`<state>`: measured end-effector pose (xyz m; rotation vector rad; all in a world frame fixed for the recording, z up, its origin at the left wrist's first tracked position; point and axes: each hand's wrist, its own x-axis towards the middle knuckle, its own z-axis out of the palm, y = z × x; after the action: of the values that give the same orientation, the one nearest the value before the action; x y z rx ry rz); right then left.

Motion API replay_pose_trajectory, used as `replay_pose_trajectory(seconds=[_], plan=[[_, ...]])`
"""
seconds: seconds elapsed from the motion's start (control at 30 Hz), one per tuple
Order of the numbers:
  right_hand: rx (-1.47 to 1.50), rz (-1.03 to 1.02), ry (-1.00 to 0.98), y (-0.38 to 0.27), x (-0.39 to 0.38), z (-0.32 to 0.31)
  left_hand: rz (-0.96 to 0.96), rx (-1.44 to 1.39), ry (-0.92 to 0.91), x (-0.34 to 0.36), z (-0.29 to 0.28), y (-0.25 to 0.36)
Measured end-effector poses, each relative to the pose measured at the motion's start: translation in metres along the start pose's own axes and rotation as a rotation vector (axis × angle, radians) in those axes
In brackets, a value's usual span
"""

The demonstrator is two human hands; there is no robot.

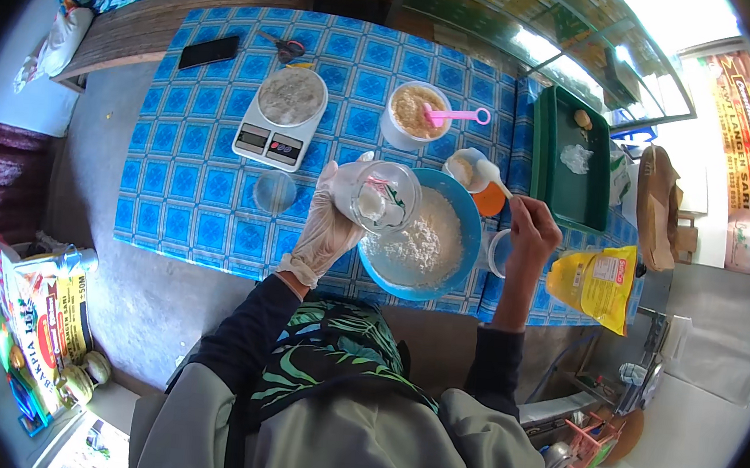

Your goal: The person pours water from a cup into a bowl of flour, adds a small amount of liquid from a sachet, and then uses scissors to cut open a bag of oil before pouring the oil into the bowl.

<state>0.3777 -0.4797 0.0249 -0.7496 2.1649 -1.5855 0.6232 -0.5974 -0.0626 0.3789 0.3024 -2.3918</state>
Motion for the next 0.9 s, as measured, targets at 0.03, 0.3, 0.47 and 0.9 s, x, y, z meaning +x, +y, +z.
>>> replay_pose_trajectory(seconds=[0.03, 0.3, 0.47, 0.9], plan=[[0.008, 0.009, -0.063, -0.024, -0.014, 0.003, 0.009, 0.001, 0.003, -0.003, 0.000, 0.002], [-0.443, -0.943, -0.608, -0.077, -0.091, 0.078, 0.018, -0.083, -0.019, -0.029, -0.014, 0.020], [-0.293, -0.908, -0.633, -0.100, -0.116, 0.093, 0.019, -0.121, -0.064, -0.058, -0.024, 0.045], [-0.231, -0.835, -0.625, -0.096, -0.174, 0.202, 0.057, -0.055, -0.057, -0.109, -0.052, 0.109]])
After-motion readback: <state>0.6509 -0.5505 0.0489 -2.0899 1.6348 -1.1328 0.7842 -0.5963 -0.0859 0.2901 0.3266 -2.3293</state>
